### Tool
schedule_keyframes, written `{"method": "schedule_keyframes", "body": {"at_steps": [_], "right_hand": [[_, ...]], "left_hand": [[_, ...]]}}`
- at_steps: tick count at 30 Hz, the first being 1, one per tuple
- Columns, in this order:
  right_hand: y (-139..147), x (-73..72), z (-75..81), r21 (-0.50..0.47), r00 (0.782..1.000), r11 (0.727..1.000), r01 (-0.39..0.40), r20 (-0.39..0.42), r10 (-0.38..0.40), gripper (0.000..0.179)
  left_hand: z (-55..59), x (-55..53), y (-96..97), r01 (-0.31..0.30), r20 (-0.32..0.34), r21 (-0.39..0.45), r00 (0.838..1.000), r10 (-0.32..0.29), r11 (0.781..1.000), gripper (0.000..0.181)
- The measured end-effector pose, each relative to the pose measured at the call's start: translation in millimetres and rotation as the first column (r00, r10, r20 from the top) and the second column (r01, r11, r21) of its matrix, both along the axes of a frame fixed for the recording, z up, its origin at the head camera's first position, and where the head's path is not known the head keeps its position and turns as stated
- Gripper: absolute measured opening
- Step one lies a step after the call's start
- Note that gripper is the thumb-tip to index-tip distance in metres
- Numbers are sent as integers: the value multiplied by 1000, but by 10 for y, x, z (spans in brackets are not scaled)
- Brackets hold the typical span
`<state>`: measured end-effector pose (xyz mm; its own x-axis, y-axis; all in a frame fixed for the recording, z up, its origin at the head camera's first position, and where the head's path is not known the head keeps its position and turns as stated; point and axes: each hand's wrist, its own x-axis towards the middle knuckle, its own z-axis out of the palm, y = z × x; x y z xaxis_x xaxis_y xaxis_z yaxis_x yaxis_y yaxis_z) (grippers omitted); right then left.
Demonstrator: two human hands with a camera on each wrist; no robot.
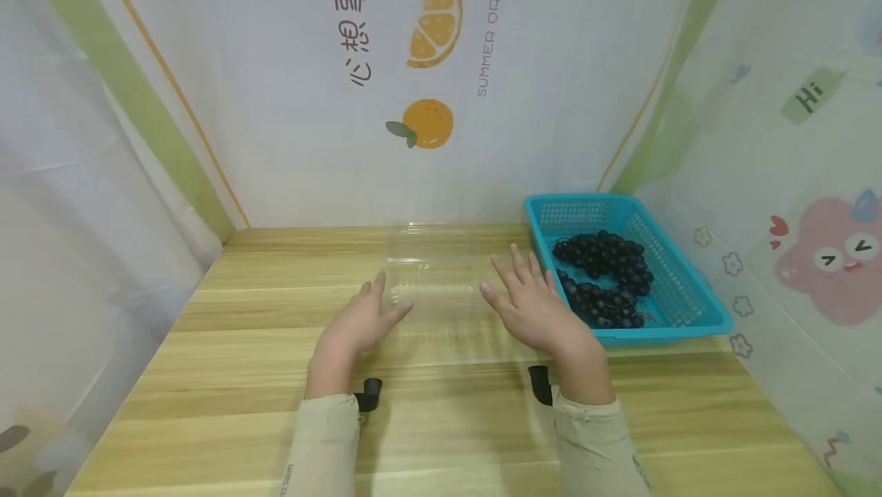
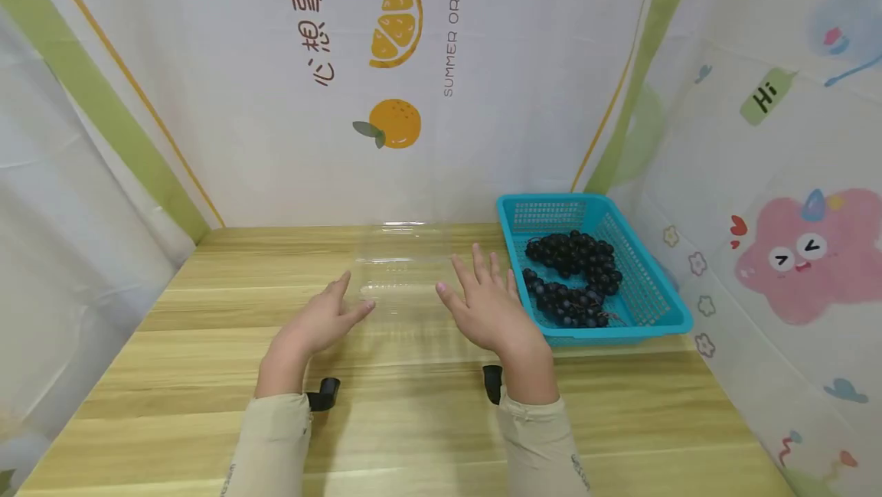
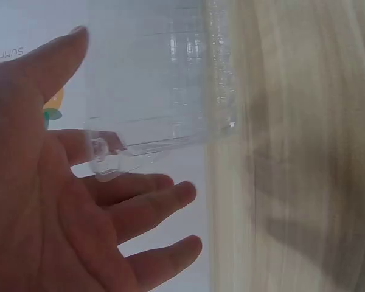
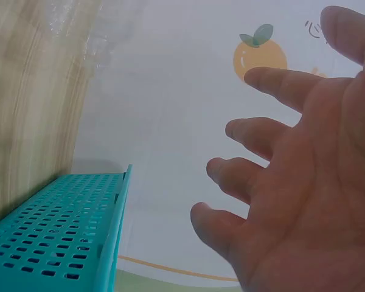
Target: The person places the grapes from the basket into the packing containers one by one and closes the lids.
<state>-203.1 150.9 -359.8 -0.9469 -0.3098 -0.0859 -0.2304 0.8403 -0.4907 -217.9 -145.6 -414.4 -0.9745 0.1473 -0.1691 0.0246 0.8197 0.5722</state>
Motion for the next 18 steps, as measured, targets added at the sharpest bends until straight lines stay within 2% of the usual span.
{"method": "schedule_keyframes", "body": {"at_steps": [9, 18], "right_hand": [[-29, 24, 53, -7, 1000, 1000, -19, -1, 19, 74], [5, 53, 116, -14, 1000, 1000, -8, -13, 8, 73]], "left_hand": [[-70, 56, 30, 23, 44, 41, 999, -25, 999, 105], [-95, 53, 59, 22, 25, 48, 999, -23, 999, 110]]}}
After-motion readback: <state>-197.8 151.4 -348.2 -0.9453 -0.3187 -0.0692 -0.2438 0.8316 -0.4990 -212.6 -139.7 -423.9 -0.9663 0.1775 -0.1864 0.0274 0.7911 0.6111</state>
